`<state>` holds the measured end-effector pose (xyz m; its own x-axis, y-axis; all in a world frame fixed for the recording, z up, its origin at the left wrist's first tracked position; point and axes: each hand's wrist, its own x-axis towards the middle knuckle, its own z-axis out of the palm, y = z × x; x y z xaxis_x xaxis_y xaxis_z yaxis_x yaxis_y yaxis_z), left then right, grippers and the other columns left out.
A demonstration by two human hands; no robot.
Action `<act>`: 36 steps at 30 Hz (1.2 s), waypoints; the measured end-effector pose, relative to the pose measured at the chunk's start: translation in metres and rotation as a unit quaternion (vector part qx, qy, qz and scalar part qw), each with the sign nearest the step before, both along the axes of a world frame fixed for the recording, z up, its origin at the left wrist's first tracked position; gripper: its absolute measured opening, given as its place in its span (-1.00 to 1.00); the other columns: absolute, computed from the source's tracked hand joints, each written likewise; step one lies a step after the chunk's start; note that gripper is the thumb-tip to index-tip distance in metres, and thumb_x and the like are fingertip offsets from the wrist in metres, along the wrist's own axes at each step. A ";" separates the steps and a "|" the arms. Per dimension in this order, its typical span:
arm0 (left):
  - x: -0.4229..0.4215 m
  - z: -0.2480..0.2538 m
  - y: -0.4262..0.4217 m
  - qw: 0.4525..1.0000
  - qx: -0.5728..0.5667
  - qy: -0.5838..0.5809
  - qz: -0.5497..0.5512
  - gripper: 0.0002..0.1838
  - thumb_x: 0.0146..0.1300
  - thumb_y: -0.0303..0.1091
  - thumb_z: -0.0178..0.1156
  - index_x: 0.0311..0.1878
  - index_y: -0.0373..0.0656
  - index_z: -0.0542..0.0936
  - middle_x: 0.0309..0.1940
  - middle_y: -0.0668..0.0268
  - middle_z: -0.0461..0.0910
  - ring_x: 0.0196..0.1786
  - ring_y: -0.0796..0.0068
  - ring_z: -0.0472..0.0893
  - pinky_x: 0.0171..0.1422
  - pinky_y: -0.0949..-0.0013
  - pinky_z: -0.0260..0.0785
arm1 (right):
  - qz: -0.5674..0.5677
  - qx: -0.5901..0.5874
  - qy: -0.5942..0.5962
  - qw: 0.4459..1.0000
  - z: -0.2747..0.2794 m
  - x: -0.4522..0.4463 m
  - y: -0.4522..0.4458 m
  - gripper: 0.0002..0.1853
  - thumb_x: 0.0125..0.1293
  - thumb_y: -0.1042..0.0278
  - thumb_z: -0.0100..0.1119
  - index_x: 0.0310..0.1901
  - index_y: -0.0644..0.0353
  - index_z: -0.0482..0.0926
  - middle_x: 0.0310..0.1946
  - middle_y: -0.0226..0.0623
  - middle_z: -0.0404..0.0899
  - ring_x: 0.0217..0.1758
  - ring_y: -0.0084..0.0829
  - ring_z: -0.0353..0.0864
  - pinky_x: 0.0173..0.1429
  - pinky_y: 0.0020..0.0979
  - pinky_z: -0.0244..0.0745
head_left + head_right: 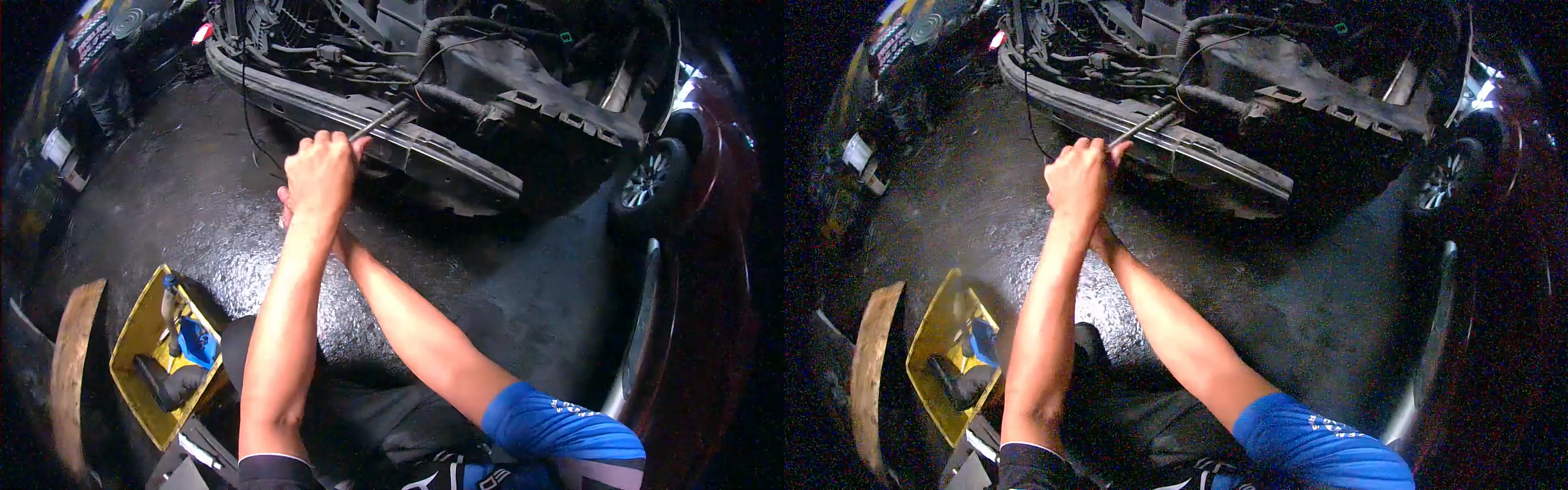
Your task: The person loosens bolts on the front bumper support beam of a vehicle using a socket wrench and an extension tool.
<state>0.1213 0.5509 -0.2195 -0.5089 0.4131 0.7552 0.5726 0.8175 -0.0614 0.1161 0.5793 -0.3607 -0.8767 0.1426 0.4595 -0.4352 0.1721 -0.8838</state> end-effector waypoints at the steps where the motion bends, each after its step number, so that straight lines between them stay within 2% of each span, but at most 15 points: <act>1: -0.003 0.010 -0.003 0.999 -0.012 -0.030 0.008 -0.44 0.28 0.28 0.19 -0.48 -0.07 0.69 -0.54 0.25 0.66 -0.46 0.18 0.72 -0.43 0.17 0.55 | 0.000 -0.001 0.006 1.000 0.001 -0.003 -0.002 -0.58 0.38 0.22 0.28 0.18 0.17 0.47 0.10 -0.25 0.55 0.22 -0.33 0.47 0.32 -0.24 0.33; 2: 0.003 0.024 -0.001 0.994 -0.046 -0.097 0.026 -0.38 0.31 0.26 0.17 -0.53 -0.15 0.69 -0.52 0.15 0.71 -0.40 0.19 0.76 -0.34 0.19 0.60 | 0.001 0.000 0.010 1.000 0.001 -0.005 -0.003 -0.57 0.37 0.22 0.29 0.19 0.17 0.46 0.11 -0.25 0.55 0.23 -0.32 0.47 0.33 -0.24 0.32; 10: 0.003 0.025 0.007 0.981 -0.122 -0.139 0.057 -0.48 0.34 0.19 0.18 -0.41 -0.08 0.76 -0.46 0.09 0.73 -0.36 0.12 0.78 -0.28 0.13 0.62 | 0.059 -0.068 0.103 0.991 -0.021 -0.021 -0.002 -0.48 0.36 0.17 0.31 0.28 0.14 0.42 0.21 -0.26 0.50 0.30 -0.31 0.42 0.43 -0.24 0.24; 11: 0.002 0.026 0.006 0.978 -0.139 -0.142 0.057 -0.50 0.34 0.17 0.18 -0.38 -0.08 0.77 -0.45 0.09 0.73 -0.35 0.11 0.78 -0.27 0.13 0.63 | 0.040 -0.028 0.066 0.997 0.002 -0.005 0.000 -0.43 0.34 0.14 0.33 0.31 0.12 0.40 0.25 -0.20 0.49 0.35 -0.26 0.40 0.44 -0.21 0.24; 13: -0.005 0.031 0.005 0.975 -0.144 -0.165 0.049 -0.73 0.27 -0.18 0.20 -0.37 -0.13 0.77 -0.41 0.03 0.74 -0.32 0.07 0.78 -0.21 0.09 0.64 | -0.002 0.075 -0.013 0.997 0.030 0.011 0.000 -0.42 0.31 0.08 0.33 0.30 0.06 0.40 0.27 -0.07 0.49 0.39 -0.22 0.41 0.40 -0.19 0.29; 15: -0.009 0.030 -0.001 0.977 -0.145 -0.153 0.019 -0.79 0.19 -0.29 0.18 -0.38 -0.15 0.76 -0.40 -0.01 0.73 -0.31 0.01 0.77 -0.17 0.05 0.64 | -0.035 0.033 -0.010 0.999 0.032 0.008 -0.007 -0.50 0.31 0.08 0.31 0.22 0.04 0.47 0.18 -0.08 0.55 0.30 -0.22 0.48 0.30 -0.18 0.37; 18: -0.011 0.028 -0.002 0.978 -0.130 -0.161 0.012 -0.78 0.17 -0.29 0.18 -0.39 -0.17 0.75 -0.39 -0.05 0.72 -0.30 -0.04 0.76 -0.14 0.03 0.64 | -0.095 0.098 -0.028 0.990 0.028 0.002 -0.013 -0.72 0.38 0.16 0.22 0.00 0.13 0.61 -0.09 -0.15 0.69 0.04 -0.29 0.63 0.08 -0.13 0.49; 21: -0.011 0.028 -0.002 0.977 -0.131 -0.169 0.012 -0.77 0.16 -0.26 0.20 -0.40 -0.18 0.75 -0.39 -0.06 0.72 -0.29 -0.05 0.76 -0.13 0.03 0.64 | -0.077 -0.023 0.059 0.995 0.042 0.014 -0.014 -0.75 0.39 0.18 0.19 -0.06 0.15 0.63 -0.18 -0.16 0.71 -0.03 -0.31 0.64 0.01 -0.12 0.50; 22: -0.013 0.027 -0.003 0.976 -0.130 -0.177 0.011 -0.77 0.16 -0.25 0.21 -0.39 -0.18 0.75 -0.39 -0.06 0.72 -0.28 -0.05 0.76 -0.12 0.02 0.63 | -0.047 0.008 -0.001 0.999 0.037 0.012 -0.011 -0.76 0.39 0.19 0.18 -0.07 0.17 0.62 -0.17 -0.16 0.71 -0.02 -0.35 0.63 0.00 -0.16 0.50; 24: -0.015 0.024 -0.003 0.977 -0.119 -0.176 0.011 -0.76 0.16 -0.20 0.27 -0.41 -0.18 0.73 -0.43 -0.04 0.70 -0.31 -0.07 0.74 -0.14 0.01 0.63 | -0.076 -0.027 0.081 0.993 0.032 0.005 -0.016 -0.77 0.38 0.20 0.18 -0.08 0.16 0.61 -0.18 -0.16 0.70 -0.03 -0.36 0.64 -0.02 -0.16 0.50; 26: -0.014 0.026 -0.003 0.977 -0.112 -0.181 0.010 -0.75 0.16 -0.17 0.30 -0.42 -0.17 0.73 -0.44 -0.03 0.69 -0.32 -0.07 0.73 -0.15 0.00 0.62 | -0.079 -0.046 0.095 0.991 0.021 -0.007 -0.022 -0.77 0.37 0.21 0.18 -0.08 0.16 0.61 -0.18 -0.14 0.70 -0.04 -0.33 0.64 -0.03 -0.15 0.50; 28: -0.012 0.029 -0.002 0.975 -0.106 -0.195 0.006 -0.76 0.15 -0.18 0.30 -0.42 -0.17 0.73 -0.44 -0.03 0.70 -0.32 -0.07 0.73 -0.15 0.00 0.62 | -0.060 -0.045 0.039 0.996 0.015 -0.015 -0.023 -0.77 0.37 0.21 0.17 -0.08 0.16 0.60 -0.17 -0.11 0.69 -0.04 -0.27 0.65 -0.03 -0.13 0.50; 31: -0.014 0.030 -0.004 0.973 -0.114 -0.201 -0.003 -0.76 0.17 -0.23 0.22 -0.37 -0.18 0.75 -0.37 -0.05 0.72 -0.25 -0.06 0.75 -0.07 0.02 0.63 | -0.072 0.091 -0.075 0.990 0.019 -0.009 -0.018 -0.78 0.38 0.21 0.14 -0.07 0.14 0.60 -0.14 -0.04 0.68 -0.04 -0.15 0.66 -0.02 -0.08 0.49; 34: -0.013 0.034 -0.005 0.970 -0.112 -0.217 -0.005 -0.75 0.16 -0.22 0.24 -0.36 -0.19 0.75 -0.34 -0.05 0.72 -0.23 -0.06 0.75 -0.05 0.02 0.63 | -0.134 0.084 0.032 0.987 0.038 0.017 -0.016 -0.76 0.38 0.19 0.12 -0.08 0.15 0.60 -0.18 -0.02 0.68 -0.05 -0.09 0.66 -0.03 -0.05 0.49; 36: -0.014 0.035 -0.005 0.968 -0.107 -0.225 0.000 -0.74 0.16 -0.19 0.26 -0.34 -0.20 0.76 -0.33 -0.06 0.72 -0.22 -0.05 0.75 -0.03 0.02 0.62 | -0.140 0.194 0.003 0.971 -0.013 -0.020 -0.011 -0.60 0.37 0.05 0.16 0.10 0.13 0.53 -0.12 0.00 0.66 0.02 -0.02 0.64 0.10 -0.08 0.50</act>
